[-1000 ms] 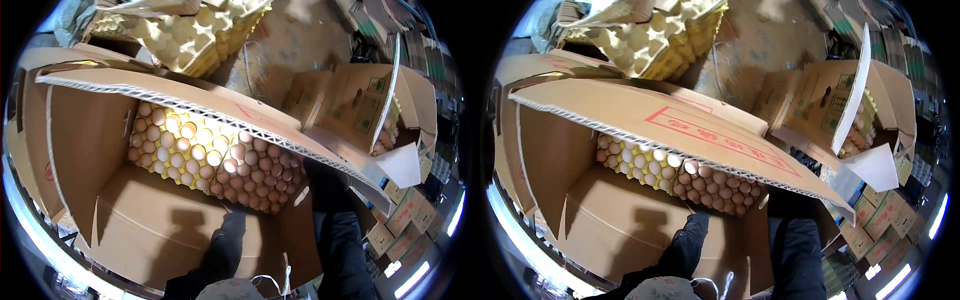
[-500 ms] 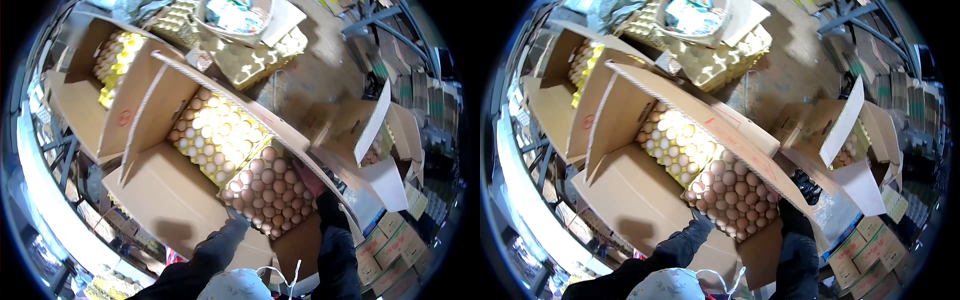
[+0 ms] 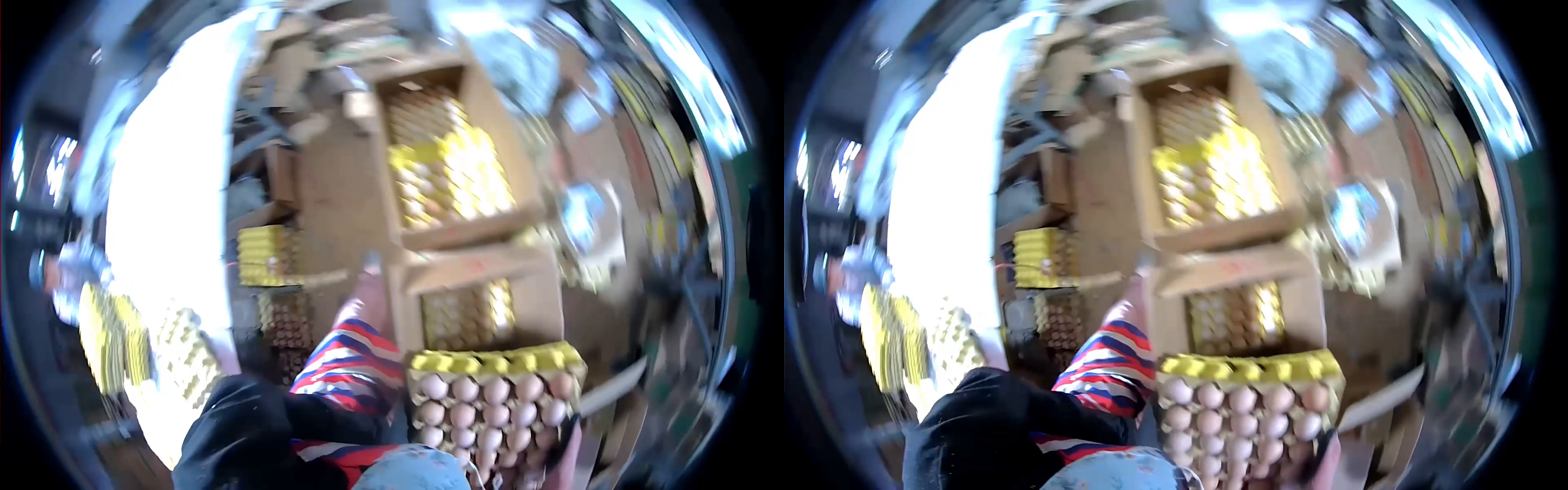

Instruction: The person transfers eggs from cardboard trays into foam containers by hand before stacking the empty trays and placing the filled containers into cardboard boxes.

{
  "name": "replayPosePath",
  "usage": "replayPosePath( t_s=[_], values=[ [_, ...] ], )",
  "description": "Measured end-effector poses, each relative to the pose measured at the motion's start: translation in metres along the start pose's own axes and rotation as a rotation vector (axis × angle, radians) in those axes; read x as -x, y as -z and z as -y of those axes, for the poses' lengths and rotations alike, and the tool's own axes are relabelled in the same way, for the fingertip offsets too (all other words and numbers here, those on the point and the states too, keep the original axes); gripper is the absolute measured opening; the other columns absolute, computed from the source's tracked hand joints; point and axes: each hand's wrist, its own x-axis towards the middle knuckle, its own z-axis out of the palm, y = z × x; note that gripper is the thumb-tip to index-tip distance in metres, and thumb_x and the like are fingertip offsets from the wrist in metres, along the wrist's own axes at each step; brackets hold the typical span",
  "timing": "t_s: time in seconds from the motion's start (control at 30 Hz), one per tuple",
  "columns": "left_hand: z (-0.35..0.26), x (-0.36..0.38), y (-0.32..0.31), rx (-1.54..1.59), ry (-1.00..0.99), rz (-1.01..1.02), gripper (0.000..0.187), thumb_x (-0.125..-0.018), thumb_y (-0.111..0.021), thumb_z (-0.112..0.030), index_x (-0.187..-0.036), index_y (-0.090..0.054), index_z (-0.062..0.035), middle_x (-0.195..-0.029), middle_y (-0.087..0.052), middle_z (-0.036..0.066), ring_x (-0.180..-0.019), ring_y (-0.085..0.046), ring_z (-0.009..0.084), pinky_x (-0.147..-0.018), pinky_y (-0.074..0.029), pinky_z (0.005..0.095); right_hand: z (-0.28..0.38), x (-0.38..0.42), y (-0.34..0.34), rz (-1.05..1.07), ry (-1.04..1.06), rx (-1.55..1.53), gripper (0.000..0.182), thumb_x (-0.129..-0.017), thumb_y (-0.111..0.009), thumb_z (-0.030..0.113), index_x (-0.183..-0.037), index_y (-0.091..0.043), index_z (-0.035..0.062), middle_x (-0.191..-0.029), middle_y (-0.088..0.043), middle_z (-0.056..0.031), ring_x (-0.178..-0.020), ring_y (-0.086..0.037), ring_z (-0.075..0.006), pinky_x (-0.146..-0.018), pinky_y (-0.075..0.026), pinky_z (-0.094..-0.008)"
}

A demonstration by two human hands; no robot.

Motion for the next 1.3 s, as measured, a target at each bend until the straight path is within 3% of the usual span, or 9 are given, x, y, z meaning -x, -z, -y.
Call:
replayPosePath(
  t_s=[0.3, 0.5, 0.6, 0.83, 0.9, 0.97, 1.17, 1.2, 1.3],
  values=[
    [-0.163, 0.054, -0.019, 0.414, -0.225, 0.484, 0.053, -0.102, -0.041, -0.040, -0.147, -0.036, -0.0123, -0.137, -0.052, 0.003, -0.121, -0.050, 0.0200, -0.103, -0.038, 0.0331, 0.065, -0.032, -0.230, 0.203, 0.281, 0.545, 0.056, -0.104, -0.034, 0.042, -0.145, -0.035, 0.0029, -0.141, -0.047, -0.0042, -0.116, -0.050, -0.0148, -0.093, -0.040, -0.0273],
    [-0.338, 0.203, -0.038, -0.017, -0.412, -0.277, 0.054, -0.099, -0.038, -0.048, -0.135, -0.050, -0.0095, -0.127, -0.058, 0.012, -0.119, -0.052, 0.0254, -0.101, -0.040, 0.0381, 0.098, -0.060, -0.455, 0.636, 0.448, 0.728, 0.054, -0.105, -0.034, 0.041, -0.142, -0.038, 0.0027, -0.136, -0.052, -0.0053, -0.117, -0.051, -0.0167, -0.098, -0.041, -0.0315],
    [-0.372, 0.194, 0.054, -0.494, -1.046, -0.626, 0.051, -0.094, -0.048, -0.031, -0.137, -0.045, -0.0040, -0.135, -0.050, 0.017, -0.127, -0.044, 0.0320, -0.108, -0.034, 0.0429, 0.104, -0.051, -0.581, 0.924, 0.471, 0.797, 0.053, -0.105, -0.035, 0.040, -0.141, -0.039, 0.0026, -0.134, -0.054, -0.0059, -0.118, -0.052, -0.0176, -0.101, -0.042, -0.0336],
    [-0.485, 0.280, 0.188, -0.504, -1.376, -1.023, 0.058, -0.095, -0.042, -0.022, -0.148, -0.025, -0.0085, -0.143, -0.043, 0.011, -0.129, -0.045, 0.0234, -0.104, -0.041, 0.0382, 0.022, -0.045, -0.885, 1.420, 0.019, 1.084, 0.060, -0.105, -0.029, 0.048, -0.146, -0.034, 0.0039, -0.141, -0.047, -0.0052, -0.124, -0.045, -0.0144, -0.106, -0.035, -0.0290],
    [-0.501, 0.304, 0.208, -0.545, -1.422, -1.102, 0.061, -0.095, -0.040, -0.019, -0.151, -0.019, -0.0098, -0.145, -0.041, 0.009, -0.129, -0.045, 0.0209, -0.103, -0.043, 0.0369, -0.017, -0.066, -0.949, 1.564, 0.286, 1.290, 0.064, -0.103, -0.029, 0.051, -0.144, -0.037, 0.0010, -0.136, -0.052, -0.0072, -0.120, -0.047, -0.0152, -0.104, -0.035, -0.0290],
    [-0.525, 0.325, 0.194, -0.161, -1.539, -0.775, 0.057, -0.104, -0.030, -0.044, -0.149, -0.027, -0.0098, -0.146, -0.042, 0.008, -0.129, -0.047, 0.0216, -0.106, -0.041, 0.0399, -0.042, -0.051, -0.992, 1.590, 0.467, 1.355, 0.066, -0.103, -0.030, 0.052, -0.142, -0.039, -0.0003, -0.137, -0.051, -0.0097, -0.121, -0.047, -0.0172, -0.105, -0.033, -0.0302],
    [-0.507, 0.285, 0.273, -0.541, -1.273, -1.532, 0.098, -0.061, -0.036, 0.025, -0.152, -0.013, -0.0058, -0.152, -0.029, 0.013, -0.140, -0.030, 0.0261, -0.114, -0.024, 0.0385, -0.107, -0.078, -1.084, 1.835, 0.203, 1.647, 0.073, -0.100, -0.024, 0.059, -0.136, -0.047, -0.0003, -0.130, -0.057, -0.0131, -0.115, -0.051, -0.0215, -0.101, -0.037, -0.0315],
    [-0.499, 0.275, 0.276, -0.444, -1.290, -1.589, 0.076, -0.095, -0.051, -0.046, -0.152, -0.020, -0.0063, -0.153, -0.027, 0.015, -0.138, -0.032, 0.0269, -0.110, -0.031, 0.0385, -0.112, -0.091, -1.090, 1.879, 0.152, 1.654, 0.074, -0.100, -0.023, 0.060, -0.134, -0.049, -0.0009, -0.127, -0.059, -0.0154, -0.112, -0.054, -0.0236, -0.099, -0.038, -0.0326],
    [-0.558, 0.334, 0.216, 0.638, -0.935, -1.382, 0.063, -0.091, -0.062, -0.036, -0.139, -0.041, -0.0009, -0.132, -0.050, 0.015, -0.123, -0.044, 0.0278, -0.098, -0.040, 0.0424, -0.100, -0.102, -1.146, 1.880, 0.428, 1.914, 0.056, -0.093, -0.050, 0.044, -0.129, -0.051, 0.0002, -0.119, -0.059, -0.0215, -0.103, -0.058, -0.0339, -0.092, -0.044, -0.0396]
  ],
)
